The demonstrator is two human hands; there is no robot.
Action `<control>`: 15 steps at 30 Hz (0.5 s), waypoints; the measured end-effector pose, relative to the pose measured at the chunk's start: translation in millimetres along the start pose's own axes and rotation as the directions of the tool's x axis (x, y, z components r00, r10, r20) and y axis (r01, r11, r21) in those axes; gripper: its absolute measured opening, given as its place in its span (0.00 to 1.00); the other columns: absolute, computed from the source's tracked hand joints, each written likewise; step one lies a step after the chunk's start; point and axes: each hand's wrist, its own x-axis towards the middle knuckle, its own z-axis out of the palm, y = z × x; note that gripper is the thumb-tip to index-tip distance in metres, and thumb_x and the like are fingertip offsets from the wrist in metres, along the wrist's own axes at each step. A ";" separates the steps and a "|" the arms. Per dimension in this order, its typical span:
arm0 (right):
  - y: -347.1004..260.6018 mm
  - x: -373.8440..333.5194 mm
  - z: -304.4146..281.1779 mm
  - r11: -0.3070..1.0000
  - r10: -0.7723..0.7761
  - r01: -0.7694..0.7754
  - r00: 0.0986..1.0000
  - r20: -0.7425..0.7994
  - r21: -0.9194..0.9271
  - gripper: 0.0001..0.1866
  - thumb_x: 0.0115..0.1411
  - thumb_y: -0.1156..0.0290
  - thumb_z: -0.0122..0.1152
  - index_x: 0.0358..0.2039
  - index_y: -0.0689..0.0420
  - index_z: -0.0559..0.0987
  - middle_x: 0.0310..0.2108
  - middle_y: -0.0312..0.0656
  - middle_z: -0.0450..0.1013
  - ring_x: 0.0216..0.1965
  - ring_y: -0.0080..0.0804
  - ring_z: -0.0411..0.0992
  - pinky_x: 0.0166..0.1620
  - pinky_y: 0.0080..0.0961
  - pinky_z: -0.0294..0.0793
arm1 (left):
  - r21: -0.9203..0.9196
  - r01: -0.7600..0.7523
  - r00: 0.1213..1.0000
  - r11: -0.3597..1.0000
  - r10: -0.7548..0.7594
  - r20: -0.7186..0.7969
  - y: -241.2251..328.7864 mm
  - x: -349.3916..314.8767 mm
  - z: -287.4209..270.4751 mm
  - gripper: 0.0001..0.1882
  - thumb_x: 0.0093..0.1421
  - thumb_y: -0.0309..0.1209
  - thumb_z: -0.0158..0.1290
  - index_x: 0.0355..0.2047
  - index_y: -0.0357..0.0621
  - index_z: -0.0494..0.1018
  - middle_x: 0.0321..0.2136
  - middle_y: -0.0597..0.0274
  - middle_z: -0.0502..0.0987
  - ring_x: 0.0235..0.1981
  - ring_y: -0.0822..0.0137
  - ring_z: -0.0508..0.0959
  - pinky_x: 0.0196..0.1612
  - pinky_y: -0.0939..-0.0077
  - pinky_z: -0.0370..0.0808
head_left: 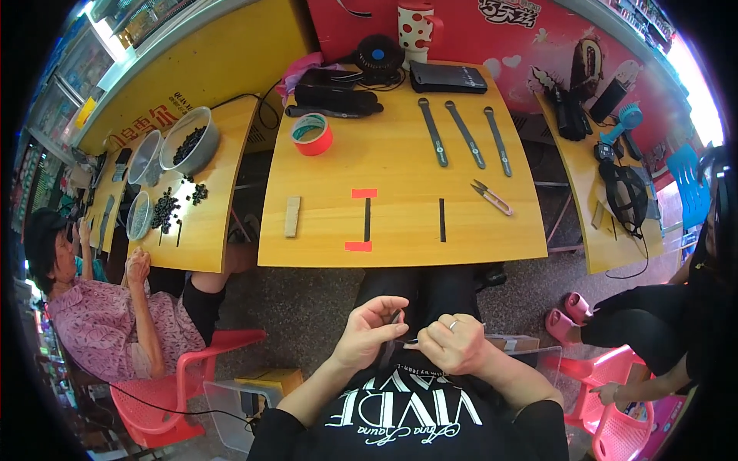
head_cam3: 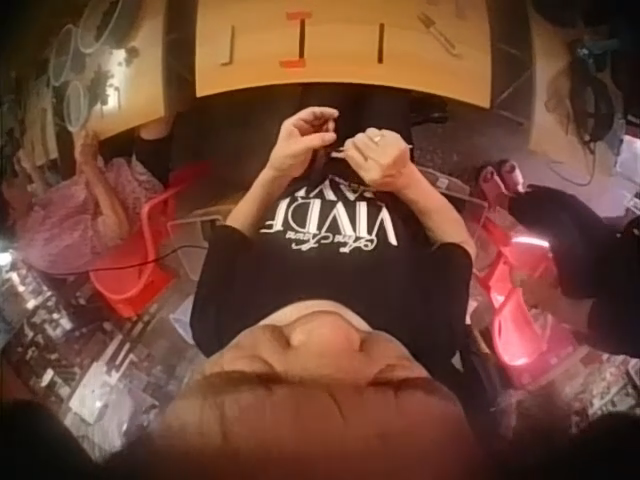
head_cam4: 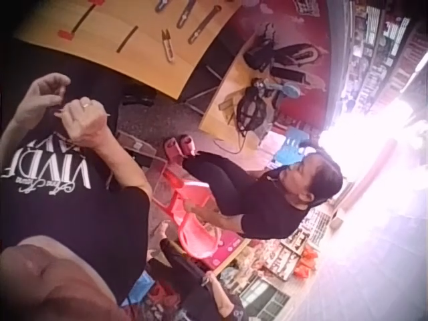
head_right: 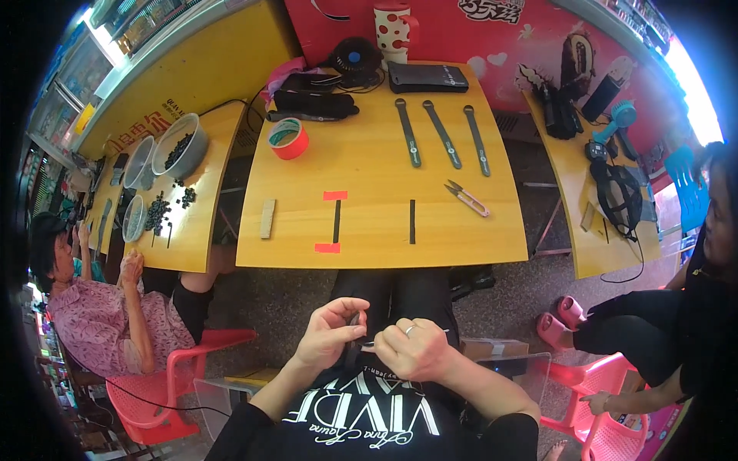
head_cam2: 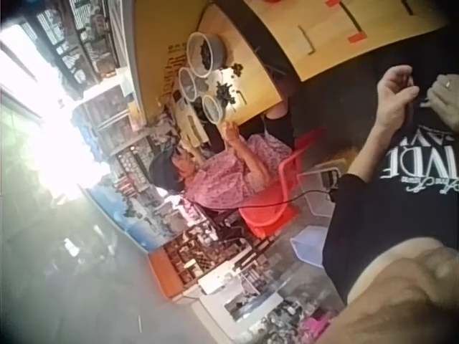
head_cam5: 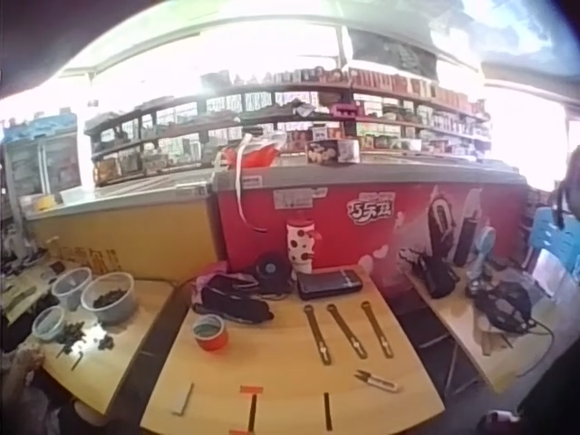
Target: Assembling small plastic components onto black straps at a workbench.
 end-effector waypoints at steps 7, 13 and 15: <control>31.3 7.6 2.7 0.869 0.319 -0.325 0.944 0.079 0.372 0.23 0.38 0.57 0.76 0.25 0.58 0.74 0.17 0.37 0.67 0.19 0.33 0.70 0.21 0.25 0.67 | -0.042 0.194 0.975 0.980 -0.197 -0.100 -19.7 -7.9 -15.9 0.08 0.63 0.30 0.52 0.33 0.38 0.75 0.23 0.67 0.75 0.22 0.77 0.75 0.27 0.82 0.72; 14.6 21.0 5.7 0.981 0.115 -0.145 0.970 0.212 0.130 0.22 0.48 0.50 0.66 0.19 0.53 0.69 0.19 0.36 0.62 0.20 0.29 0.68 0.20 0.23 0.64 | 0.004 0.170 0.986 0.986 -0.170 0.006 -16.8 -1.5 -5.6 0.09 0.65 0.31 0.50 0.32 0.38 0.75 0.23 0.67 0.75 0.22 0.79 0.73 0.26 0.85 0.70; 18.8 22.3 6.5 0.980 0.089 -0.130 0.965 0.247 0.152 0.20 0.50 0.52 0.65 0.18 0.53 0.69 0.18 0.36 0.61 0.18 0.29 0.66 0.19 0.22 0.64 | 0.016 0.172 0.985 0.985 -0.172 0.006 -17.4 -0.5 -9.6 0.10 0.65 0.31 0.49 0.32 0.38 0.75 0.23 0.68 0.75 0.23 0.79 0.73 0.26 0.85 0.70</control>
